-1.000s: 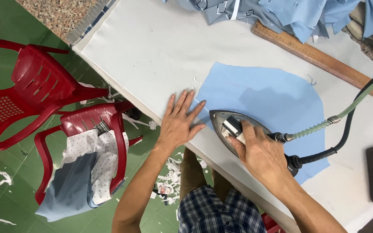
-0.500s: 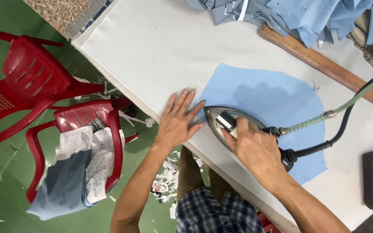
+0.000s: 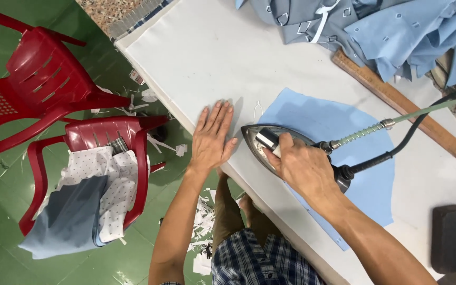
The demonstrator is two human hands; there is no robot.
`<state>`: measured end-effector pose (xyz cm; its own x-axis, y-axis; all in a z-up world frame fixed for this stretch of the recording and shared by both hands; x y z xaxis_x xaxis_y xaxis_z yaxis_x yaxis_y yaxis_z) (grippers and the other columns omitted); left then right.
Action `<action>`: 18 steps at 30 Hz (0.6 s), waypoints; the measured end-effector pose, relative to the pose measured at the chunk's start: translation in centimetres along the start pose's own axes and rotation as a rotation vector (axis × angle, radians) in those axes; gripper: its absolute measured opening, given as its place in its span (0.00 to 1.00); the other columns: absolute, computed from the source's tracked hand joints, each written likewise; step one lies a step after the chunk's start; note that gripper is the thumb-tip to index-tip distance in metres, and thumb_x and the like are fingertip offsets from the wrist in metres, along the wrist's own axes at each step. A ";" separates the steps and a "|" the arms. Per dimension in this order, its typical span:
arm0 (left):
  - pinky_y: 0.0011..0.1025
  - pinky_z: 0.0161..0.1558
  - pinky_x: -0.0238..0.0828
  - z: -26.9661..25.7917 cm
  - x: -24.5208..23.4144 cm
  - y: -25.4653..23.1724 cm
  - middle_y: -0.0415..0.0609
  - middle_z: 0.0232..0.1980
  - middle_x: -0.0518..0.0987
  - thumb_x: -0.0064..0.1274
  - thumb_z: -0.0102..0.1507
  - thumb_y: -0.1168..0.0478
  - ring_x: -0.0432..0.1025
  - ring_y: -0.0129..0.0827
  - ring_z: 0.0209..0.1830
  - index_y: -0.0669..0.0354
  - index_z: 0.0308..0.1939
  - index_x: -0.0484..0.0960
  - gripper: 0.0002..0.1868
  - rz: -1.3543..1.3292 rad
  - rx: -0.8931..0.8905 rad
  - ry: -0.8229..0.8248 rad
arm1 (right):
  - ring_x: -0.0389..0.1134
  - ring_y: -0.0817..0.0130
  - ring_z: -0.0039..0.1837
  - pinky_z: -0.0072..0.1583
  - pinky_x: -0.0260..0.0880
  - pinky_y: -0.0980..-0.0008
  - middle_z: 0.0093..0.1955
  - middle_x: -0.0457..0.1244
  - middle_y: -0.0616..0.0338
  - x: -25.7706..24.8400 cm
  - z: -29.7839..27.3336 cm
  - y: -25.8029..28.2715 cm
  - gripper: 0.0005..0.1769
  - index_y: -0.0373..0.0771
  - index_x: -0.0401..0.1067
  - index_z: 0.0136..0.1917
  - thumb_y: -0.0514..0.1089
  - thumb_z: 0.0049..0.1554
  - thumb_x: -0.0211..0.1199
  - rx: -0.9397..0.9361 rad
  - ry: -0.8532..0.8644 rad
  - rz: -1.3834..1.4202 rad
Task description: The person irons a light blue fabric piece on a white worktable, repeatedly smoothing it with a steam iron and a dark rectangular pressing block. The person flips the fabric over and continues ironing both sides, then uses scissors to trim the edges.
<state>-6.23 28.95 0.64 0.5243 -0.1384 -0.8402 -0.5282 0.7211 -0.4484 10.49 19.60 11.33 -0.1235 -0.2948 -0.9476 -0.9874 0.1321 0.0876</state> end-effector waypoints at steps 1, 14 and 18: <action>0.44 0.80 0.35 -0.1 0.0 0.0 0.52 0.77 0.64 0.29 0.70 0.39 0.54 0.41 0.79 0.53 0.78 0.59 0.36 0.001 0.002 0.000 | 0.73 0.51 0.32 0.36 0.73 0.56 0.30 0.65 0.54 -0.3 0.0 0.1 0.26 0.39 0.65 0.50 0.65 0.63 0.50 0.001 -0.002 0.001; 0.49 0.79 0.33 -1.6 0.5 -3.3 0.56 0.79 0.60 0.22 0.71 0.37 0.51 0.46 0.80 0.61 0.77 0.59 0.40 0.057 0.112 -0.015 | 0.74 0.41 0.40 0.42 0.74 0.48 0.36 0.68 0.41 -0.5 -1.5 -0.4 0.25 0.37 0.64 0.51 0.63 0.63 0.50 0.019 0.039 0.146; 0.50 0.79 0.28 -2.9 1.7 -6.8 0.51 0.81 0.56 0.24 0.70 0.35 0.48 0.44 0.81 0.57 0.77 0.59 0.40 0.055 0.199 0.170 | 0.75 0.42 0.41 0.43 0.74 0.48 0.37 0.68 0.42 0.7 -6.2 -1.9 0.24 0.40 0.62 0.50 0.64 0.63 0.45 0.044 0.126 0.199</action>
<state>-3.64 21.84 1.37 0.3704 -0.1954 -0.9081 -0.4023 0.8474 -0.3464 11.63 13.24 12.37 -0.3290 -0.3740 -0.8671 -0.9375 0.2396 0.2524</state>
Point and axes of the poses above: each hand's wrist, its own z-axis towards the middle knuckle, its own x-axis out of the palm, y = z × x, the point moved 6 cm from there along z, towards the middle knuckle
